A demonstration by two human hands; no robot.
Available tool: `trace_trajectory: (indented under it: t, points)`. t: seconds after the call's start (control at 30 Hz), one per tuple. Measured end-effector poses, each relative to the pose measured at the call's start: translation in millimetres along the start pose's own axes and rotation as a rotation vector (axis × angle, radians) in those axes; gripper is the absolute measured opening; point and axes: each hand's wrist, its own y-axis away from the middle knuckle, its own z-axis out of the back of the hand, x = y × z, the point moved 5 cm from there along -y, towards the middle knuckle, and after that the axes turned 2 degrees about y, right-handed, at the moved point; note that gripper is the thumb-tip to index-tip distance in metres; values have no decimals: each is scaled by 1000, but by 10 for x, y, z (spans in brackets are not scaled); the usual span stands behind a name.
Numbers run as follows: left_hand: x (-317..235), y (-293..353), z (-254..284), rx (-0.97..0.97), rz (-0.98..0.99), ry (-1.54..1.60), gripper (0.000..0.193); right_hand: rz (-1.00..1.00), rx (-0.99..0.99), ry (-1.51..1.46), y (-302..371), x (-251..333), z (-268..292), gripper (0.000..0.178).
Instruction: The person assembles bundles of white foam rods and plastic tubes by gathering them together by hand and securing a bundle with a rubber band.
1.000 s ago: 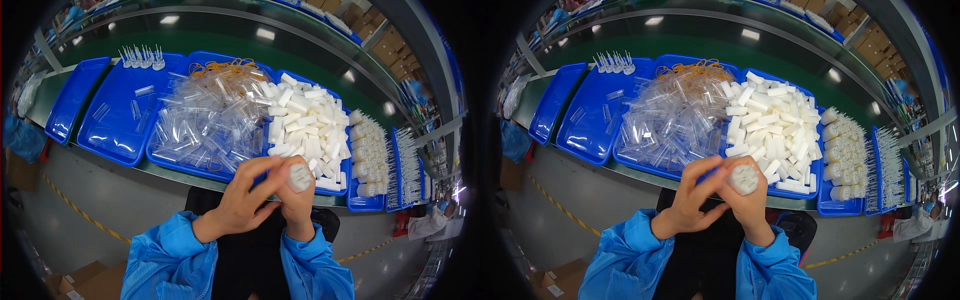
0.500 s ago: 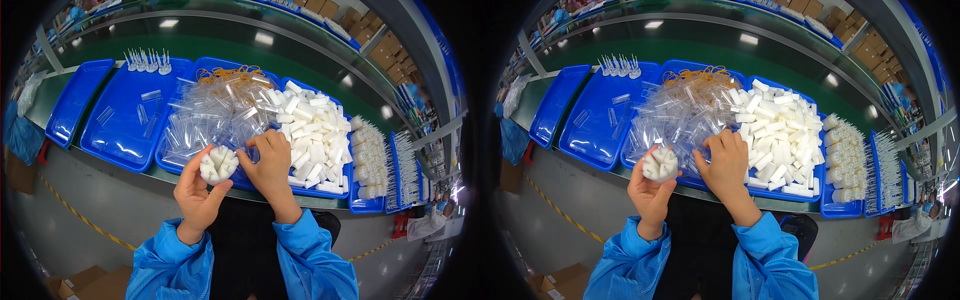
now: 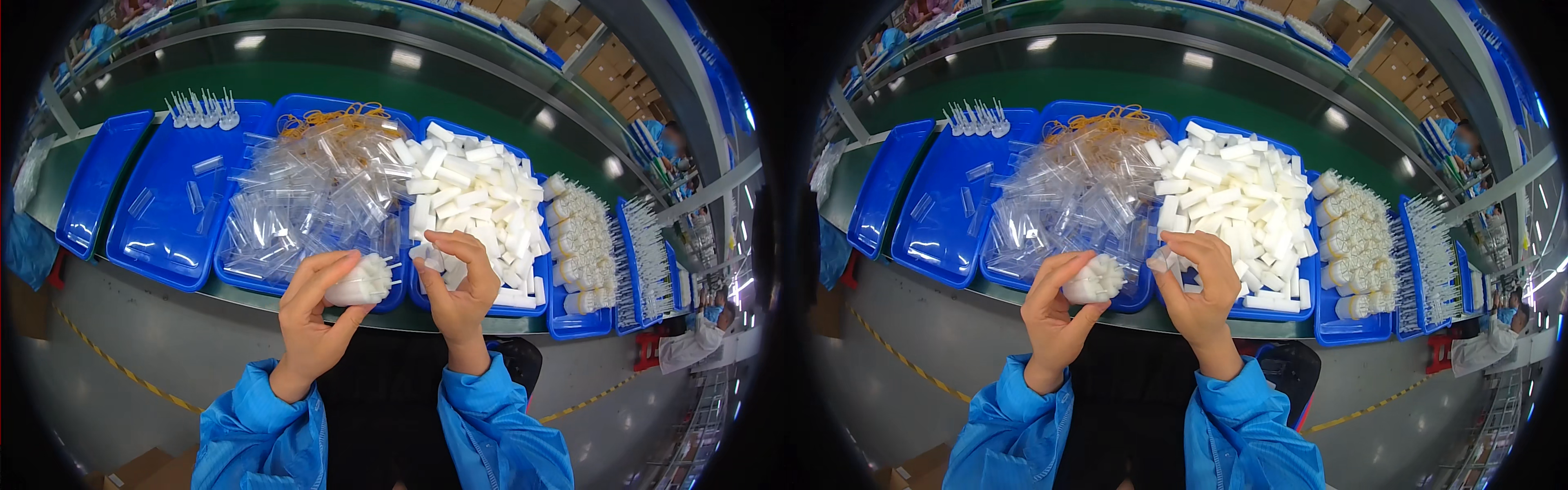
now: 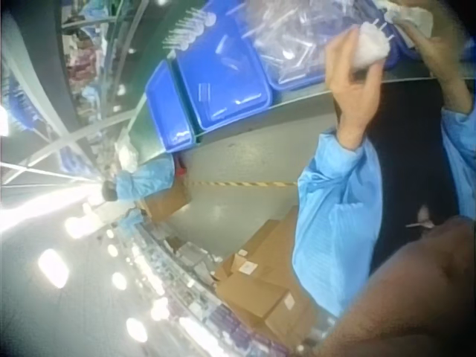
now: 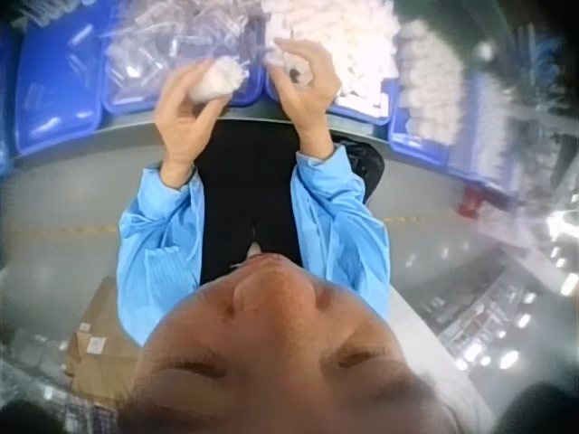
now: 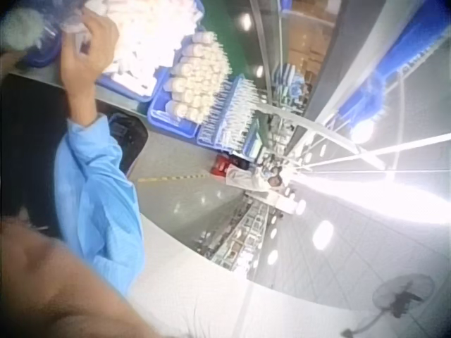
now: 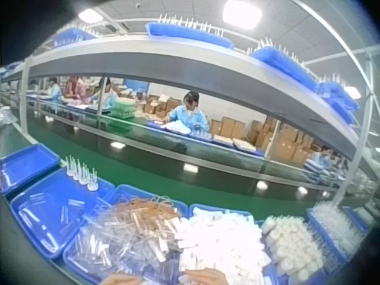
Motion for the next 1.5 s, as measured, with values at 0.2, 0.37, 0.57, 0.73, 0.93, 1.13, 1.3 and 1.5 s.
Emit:
trace_trajectory:
  t: [0.2, 0.37, 0.57, 0.73, 0.93, 1.13, 1.3, 1.5]
  points:
    - [-21, -30, -182, 76, 43, 13, 52, -349, -153, -488, 278, -185, 264, 21]
    - [17, -1, -256, 156, 53, -90, 55, -476, -111, -867, 280, -69, 471, 20]
    - [18, 21, -326, 93, -27, -156, 45, -635, 320, -812, 291, 184, 362, 34]
    - [-20, 10, -348, 161, -79, -190, 35, -520, 447, -697, 279, 187, 318, 38]
    - [22, 0, -351, 250, 121, 11, 31, -560, 441, -685, 306, 128, 361, 41]
    - [55, 10, -340, 278, 136, 65, 28, -431, 402, -521, 266, 244, 455, 41]
    - [87, 27, -312, 211, 229, 159, 27, -379, 371, -372, 321, 273, 454, 40]
    - [39, 27, -260, 137, 148, 89, 28, -384, 238, -500, 323, 211, 578, 29]
